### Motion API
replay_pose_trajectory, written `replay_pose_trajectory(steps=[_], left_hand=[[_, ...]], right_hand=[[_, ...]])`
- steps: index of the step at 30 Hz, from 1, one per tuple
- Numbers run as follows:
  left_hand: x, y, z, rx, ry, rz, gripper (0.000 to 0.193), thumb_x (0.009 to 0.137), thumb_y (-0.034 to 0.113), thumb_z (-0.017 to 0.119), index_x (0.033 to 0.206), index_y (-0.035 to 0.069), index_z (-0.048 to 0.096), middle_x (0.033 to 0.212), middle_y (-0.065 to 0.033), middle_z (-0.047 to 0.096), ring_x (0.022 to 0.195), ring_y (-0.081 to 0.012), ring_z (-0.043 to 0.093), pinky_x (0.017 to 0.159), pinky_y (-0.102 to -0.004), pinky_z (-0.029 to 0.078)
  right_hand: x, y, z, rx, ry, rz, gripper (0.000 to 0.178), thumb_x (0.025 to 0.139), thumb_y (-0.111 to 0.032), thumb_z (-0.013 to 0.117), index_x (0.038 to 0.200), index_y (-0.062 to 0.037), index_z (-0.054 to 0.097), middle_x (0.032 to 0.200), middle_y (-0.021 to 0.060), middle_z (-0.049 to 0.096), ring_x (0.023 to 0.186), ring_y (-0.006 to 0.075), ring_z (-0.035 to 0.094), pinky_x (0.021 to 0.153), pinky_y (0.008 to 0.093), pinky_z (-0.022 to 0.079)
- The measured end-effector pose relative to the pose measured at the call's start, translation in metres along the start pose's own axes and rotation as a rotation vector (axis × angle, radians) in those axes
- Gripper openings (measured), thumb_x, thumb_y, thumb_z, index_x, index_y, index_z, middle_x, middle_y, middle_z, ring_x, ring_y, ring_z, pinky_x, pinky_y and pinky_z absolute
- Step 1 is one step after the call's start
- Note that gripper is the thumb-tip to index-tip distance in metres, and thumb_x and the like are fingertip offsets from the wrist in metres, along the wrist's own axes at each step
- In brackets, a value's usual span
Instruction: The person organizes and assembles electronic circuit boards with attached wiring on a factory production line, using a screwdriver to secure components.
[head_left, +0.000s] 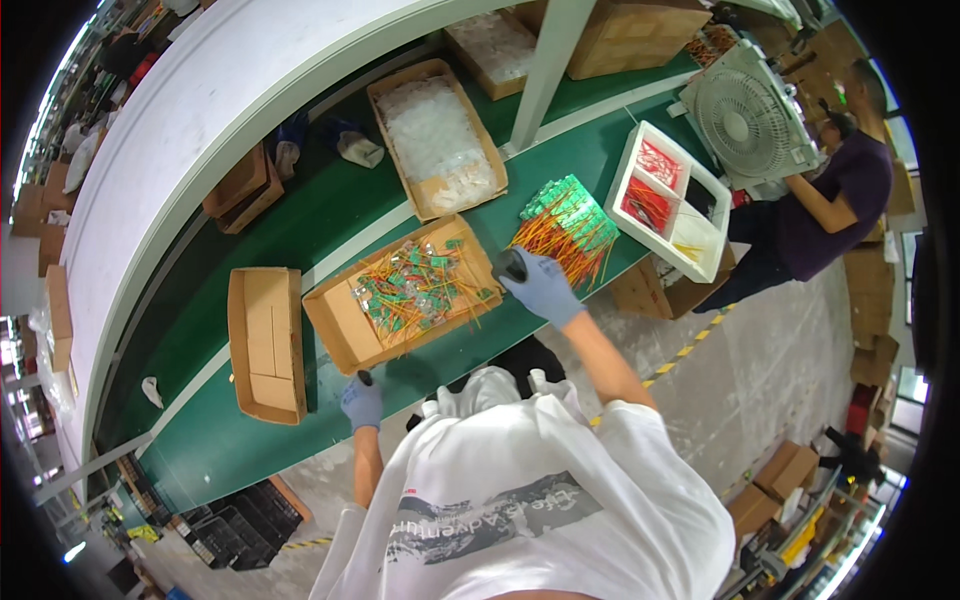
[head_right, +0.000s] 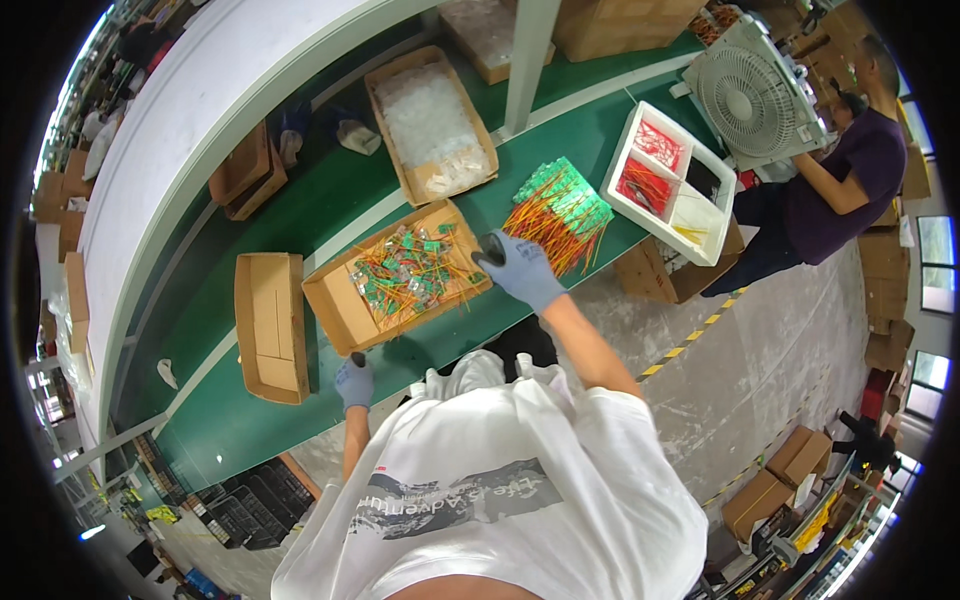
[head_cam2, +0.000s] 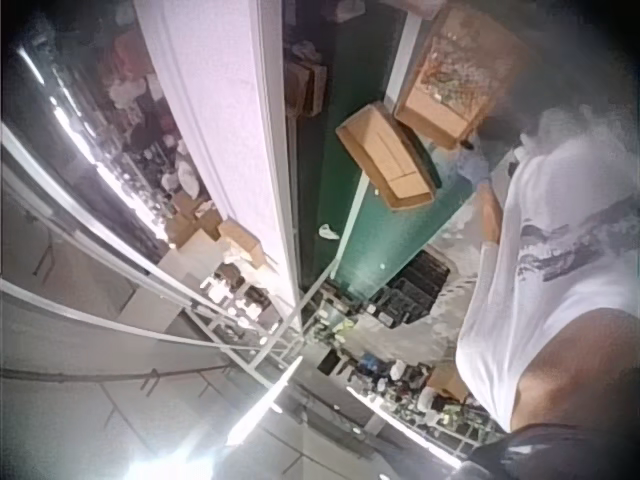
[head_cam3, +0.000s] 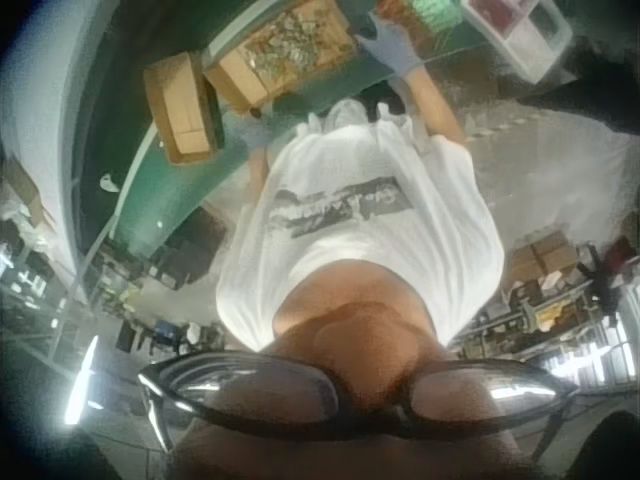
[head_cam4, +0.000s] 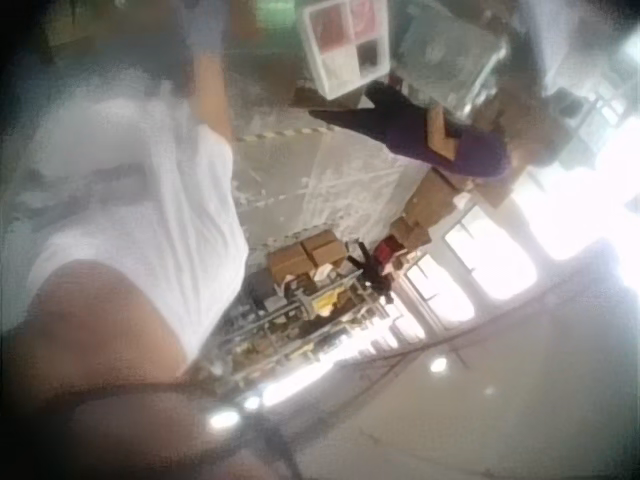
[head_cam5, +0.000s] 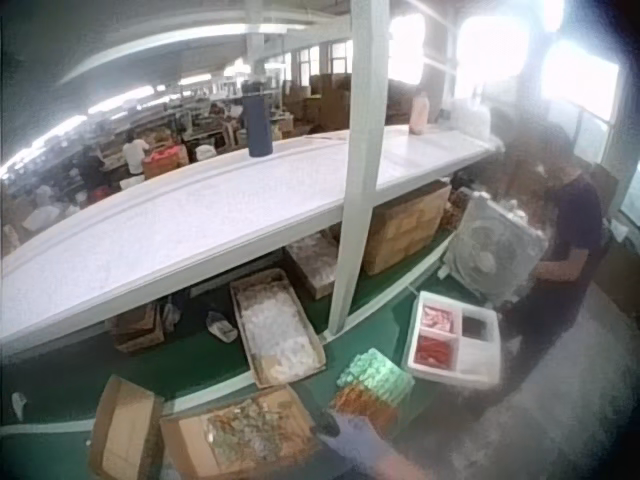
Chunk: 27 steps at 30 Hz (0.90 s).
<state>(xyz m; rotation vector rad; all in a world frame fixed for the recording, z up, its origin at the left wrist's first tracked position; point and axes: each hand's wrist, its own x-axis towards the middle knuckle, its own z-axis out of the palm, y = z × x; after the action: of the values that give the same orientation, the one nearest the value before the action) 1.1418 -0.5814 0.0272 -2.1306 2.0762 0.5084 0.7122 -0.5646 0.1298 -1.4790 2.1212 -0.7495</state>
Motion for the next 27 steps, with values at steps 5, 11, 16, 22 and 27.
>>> replay_pose_trajectory(steps=[5, 11, 16, 22, 27], left_hand=[[-0.012, 0.222, -0.038, -0.206, 0.127, 0.369, 0.027, 0.086, 0.03, 0.065, 0.105, 0.011, 0.066, 0.085, -0.0132, 0.069, 0.083, -0.0332, 0.066, 0.076, -0.0454, 0.051], [0.072, 0.453, -0.007, -0.476, 0.159, 0.635, 0.045, 0.087, 0.035, 0.065, 0.121, 0.007, 0.06, 0.121, -0.0194, 0.059, 0.112, -0.0389, 0.056, 0.097, -0.0457, 0.045], [0.114, 0.534, 0.023, -0.19, -0.219, 0.692, 0.054, 0.08, 0.043, 0.069, 0.118, 0.006, 0.061, 0.126, -0.0188, 0.058, 0.115, -0.0376, 0.054, 0.098, -0.0449, 0.043], [0.122, 0.515, 0.04, -0.207, -0.121, 0.573, 0.047, 0.077, 0.043, 0.073, 0.105, 0.006, 0.064, 0.107, -0.0146, 0.064, 0.105, -0.0327, 0.06, 0.091, -0.0414, 0.047], [0.124, 0.513, 0.034, -0.229, -0.178, 0.49, 0.044, 0.074, 0.041, 0.076, 0.098, 0.006, 0.066, 0.099, -0.0151, 0.065, 0.096, -0.0326, 0.062, 0.083, -0.0427, 0.048]], right_hand=[[-0.021, -0.065, -0.231, 0.066, 0.032, -0.488, 0.026, 0.071, -0.027, 0.08, 0.071, -0.0165, 0.056, 0.058, -0.003, 0.053, 0.053, 0.0201, 0.054, 0.05, 0.0322, 0.039], [-0.026, -0.081, -0.369, 0.138, -0.009, -1.059, 0.026, 0.067, -0.031, 0.071, 0.091, -0.0214, 0.07, 0.069, 0.0, 0.051, 0.053, 0.0137, 0.05, 0.041, 0.0293, 0.034], [-0.039, -0.081, -0.435, 0.118, -0.505, -0.579, 0.031, 0.073, -0.027, 0.076, 0.088, -0.0017, 0.068, 0.082, 0.0136, 0.067, 0.063, 0.025, 0.061, 0.051, 0.033, 0.049], [-0.044, -0.067, -0.383, 0.341, 0.021, -0.69, 0.033, 0.077, -0.04, 0.07, 0.081, -0.0073, 0.066, 0.077, 0.0089, 0.064, 0.058, 0.0208, 0.057, 0.045, 0.0307, 0.044], [-0.046, -0.065, -0.385, 0.368, 0.024, -0.816, 0.04, 0.079, -0.043, 0.069, 0.096, -0.0074, 0.062, 0.092, 0.0126, 0.061, 0.073, 0.0248, 0.057, 0.055, 0.0345, 0.045]])
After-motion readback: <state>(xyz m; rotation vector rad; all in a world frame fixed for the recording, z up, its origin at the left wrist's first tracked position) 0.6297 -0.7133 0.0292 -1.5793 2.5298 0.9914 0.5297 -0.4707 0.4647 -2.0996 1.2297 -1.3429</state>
